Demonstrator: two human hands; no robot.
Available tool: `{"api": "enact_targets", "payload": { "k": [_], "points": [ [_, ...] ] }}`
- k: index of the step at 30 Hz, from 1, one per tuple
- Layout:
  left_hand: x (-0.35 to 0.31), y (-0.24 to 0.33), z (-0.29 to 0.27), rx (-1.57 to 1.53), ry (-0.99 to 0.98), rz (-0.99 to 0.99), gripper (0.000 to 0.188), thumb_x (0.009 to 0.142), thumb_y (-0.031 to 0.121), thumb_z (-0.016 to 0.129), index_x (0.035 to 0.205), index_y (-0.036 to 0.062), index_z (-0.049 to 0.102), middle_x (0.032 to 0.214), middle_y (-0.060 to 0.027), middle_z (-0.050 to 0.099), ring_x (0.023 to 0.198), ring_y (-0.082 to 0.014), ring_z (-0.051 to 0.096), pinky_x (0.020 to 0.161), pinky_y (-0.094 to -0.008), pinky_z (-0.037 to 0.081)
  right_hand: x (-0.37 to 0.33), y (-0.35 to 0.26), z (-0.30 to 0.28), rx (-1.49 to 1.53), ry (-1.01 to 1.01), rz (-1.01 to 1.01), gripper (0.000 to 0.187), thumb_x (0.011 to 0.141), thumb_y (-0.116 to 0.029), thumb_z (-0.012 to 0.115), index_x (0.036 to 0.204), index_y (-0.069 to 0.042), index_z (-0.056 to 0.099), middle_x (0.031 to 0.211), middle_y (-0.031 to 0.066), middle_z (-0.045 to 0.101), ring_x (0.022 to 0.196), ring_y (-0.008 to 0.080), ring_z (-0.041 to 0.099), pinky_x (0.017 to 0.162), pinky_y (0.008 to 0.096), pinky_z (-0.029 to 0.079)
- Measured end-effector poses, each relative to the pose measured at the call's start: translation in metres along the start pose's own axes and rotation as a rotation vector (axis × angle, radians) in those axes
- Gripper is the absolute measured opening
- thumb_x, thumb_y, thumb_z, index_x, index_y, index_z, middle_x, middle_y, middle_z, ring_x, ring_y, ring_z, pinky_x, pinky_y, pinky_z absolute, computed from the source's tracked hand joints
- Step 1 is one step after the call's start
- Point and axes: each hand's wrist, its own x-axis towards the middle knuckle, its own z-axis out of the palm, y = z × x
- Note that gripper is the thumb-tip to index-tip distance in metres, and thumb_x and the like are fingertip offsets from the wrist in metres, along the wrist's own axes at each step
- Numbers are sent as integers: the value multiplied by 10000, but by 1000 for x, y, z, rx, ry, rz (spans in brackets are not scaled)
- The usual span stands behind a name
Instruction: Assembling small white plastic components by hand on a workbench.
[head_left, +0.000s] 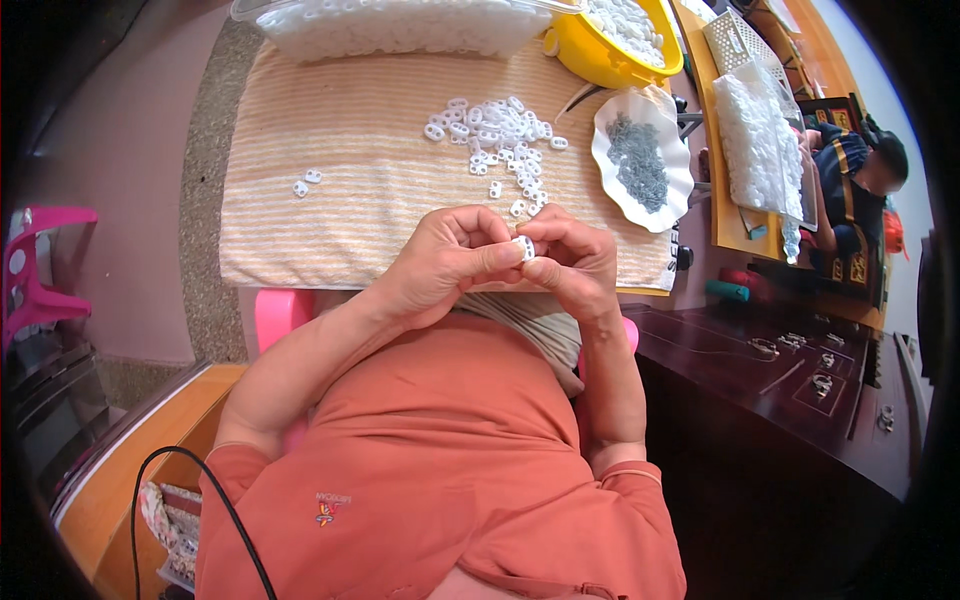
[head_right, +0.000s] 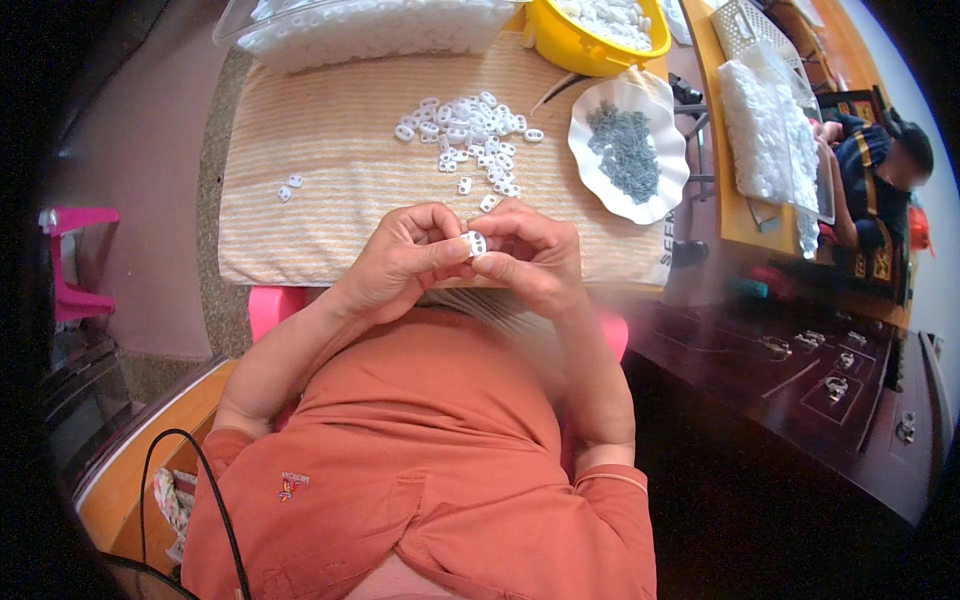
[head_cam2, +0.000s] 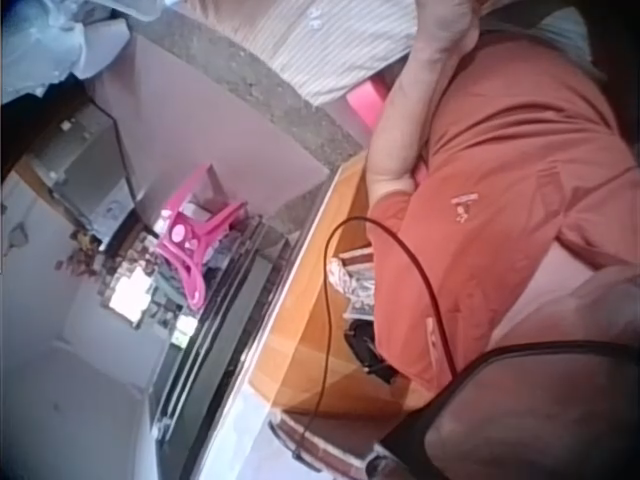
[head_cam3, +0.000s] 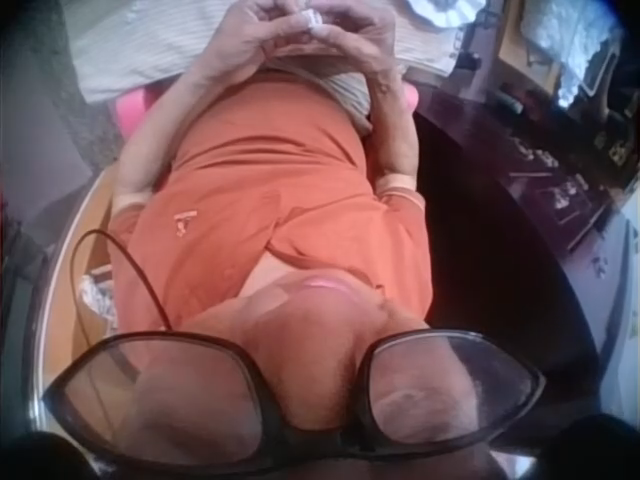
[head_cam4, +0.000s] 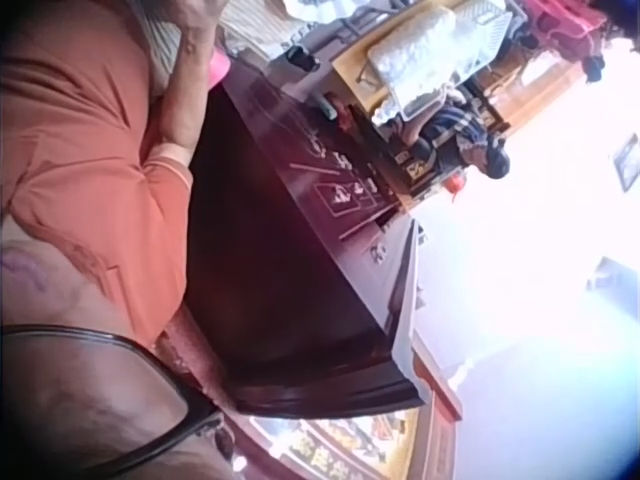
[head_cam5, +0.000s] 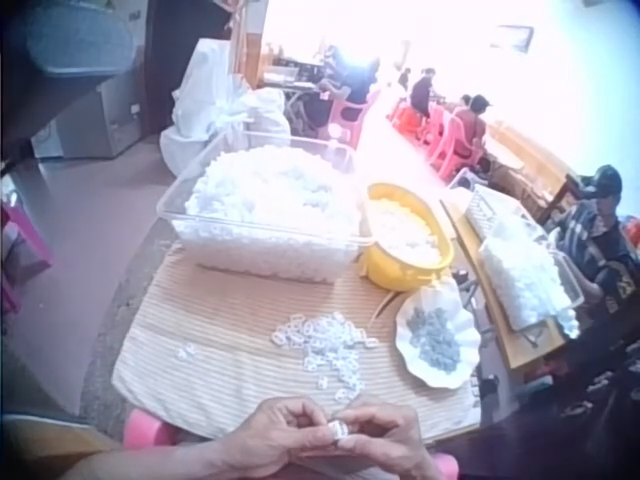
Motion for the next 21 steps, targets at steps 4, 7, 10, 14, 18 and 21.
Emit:
{"api": "enact_targets", "payload": {
  "k": [4, 7, 10, 14, 18, 21],
  "points": [
    [0, -1, 1, 21, -4, 41, 82, 881, 89, 677, 863, 53, 606, 821, -19, 646, 736, -63, 610, 672, -199, 521, 2, -2, 2, -7, -9, 4, 285, 808, 59, 690, 1089, 63, 642, 972, 106, 606, 875, 136, 593, 750, 247, 492],
    [1, -2, 0, 27, -35, 55, 89, 880, 91, 679, 859, 49, 603, 824, -20, 644, 746, -69, 616, 677, -206, 528, 2, -4, 5, -55, -25, -29, 285, 812, 59, 687, 1093, 64, 639, 965, 98, 598, 872, 129, 590, 750, 245, 490],
    [1, 0, 0, 25, -34, 46, 91, 877, 88, 682, 859, 50, 602, 832, -19, 640, 751, -75, 619, 682, -215, 536, 0, -1, 4, -4, -15, 10, 280, 821, 48, 683, 1094, 72, 626, 961, 106, 571, 868, 164, 599, 732, 269, 542],
    [1, 3, 3, 48, -14, 5, 89, 872, 84, 686, 865, 52, 604, 842, -19, 637, 759, -80, 622, 695, -231, 549, -2, -3, 3, 35, -5, 48, 294, 826, 55, 675, 1112, 73, 611, 987, 87, 562, 891, 148, 600, 765, 270, 541],
    [1, 2, 3, 82, 13, 1, 95, 868, 89, 693, 869, 50, 606, 844, -19, 637, 769, -83, 626, 703, -235, 555, 0, -11, 6, 95, 7, 140, 317, 810, 48, 692, 1120, 57, 621, 977, 66, 568, 872, 117, 581, 756, 240, 502],
    [-1, 4, 5, 74, -6, -9, 96, 867, 87, 693, 870, 46, 607, 846, -20, 639, 772, -85, 628, 703, -232, 555, -1, -16, 1, -8, -21, 173, 296, 811, 43, 694, 1101, 49, 638, 961, 62, 578, 869, 116, 580, 724, 234, 485]
  ]
}}
